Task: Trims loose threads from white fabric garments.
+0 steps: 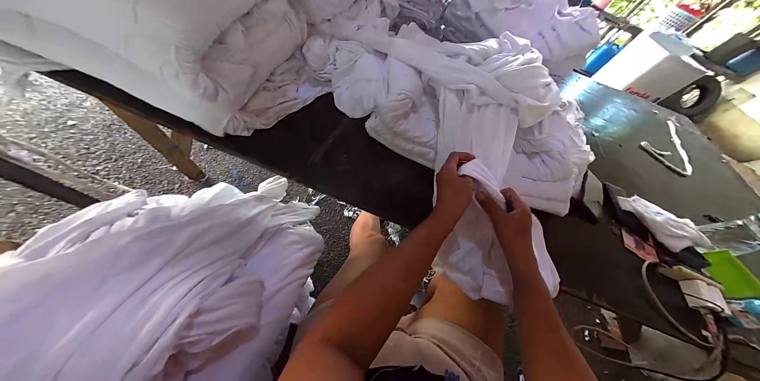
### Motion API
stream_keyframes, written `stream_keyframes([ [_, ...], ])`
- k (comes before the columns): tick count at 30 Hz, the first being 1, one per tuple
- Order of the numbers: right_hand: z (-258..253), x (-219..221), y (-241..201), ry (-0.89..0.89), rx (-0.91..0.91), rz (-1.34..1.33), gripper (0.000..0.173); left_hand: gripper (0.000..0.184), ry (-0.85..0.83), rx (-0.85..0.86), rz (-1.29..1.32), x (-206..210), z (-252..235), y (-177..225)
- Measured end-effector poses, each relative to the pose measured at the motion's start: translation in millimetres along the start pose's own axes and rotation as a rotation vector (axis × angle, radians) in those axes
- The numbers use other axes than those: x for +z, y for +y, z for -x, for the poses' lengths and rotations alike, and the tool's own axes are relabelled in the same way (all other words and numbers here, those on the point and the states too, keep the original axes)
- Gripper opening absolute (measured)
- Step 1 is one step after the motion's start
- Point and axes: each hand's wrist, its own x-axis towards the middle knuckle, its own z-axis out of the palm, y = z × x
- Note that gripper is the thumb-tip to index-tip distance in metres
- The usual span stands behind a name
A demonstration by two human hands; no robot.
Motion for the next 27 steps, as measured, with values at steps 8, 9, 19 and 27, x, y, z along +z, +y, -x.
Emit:
stream_keyframes([
  [8, -1, -11, 10, 0.124, -0.001, 0.413, 0.025, 0.023, -0.229, 0.012, -0.623, -1, 18, -3],
  [9, 4, -13, 9, 0.149, -0.038, 0.409, 0.023, 0.021, -0.233, 0.012, -0.677, -3, 21, -2],
  [19, 118, -74, 16, 0.061, -0.662, 0.077, 0.028, 0.031, -0.167, 0.502, -0.642, -74, 172, 17],
  [27, 159, -86, 7, -0.097, -0.601, -0.252, 0.016, 0.032, -0.207, 0.538, -0.351, -95, 236, 8],
])
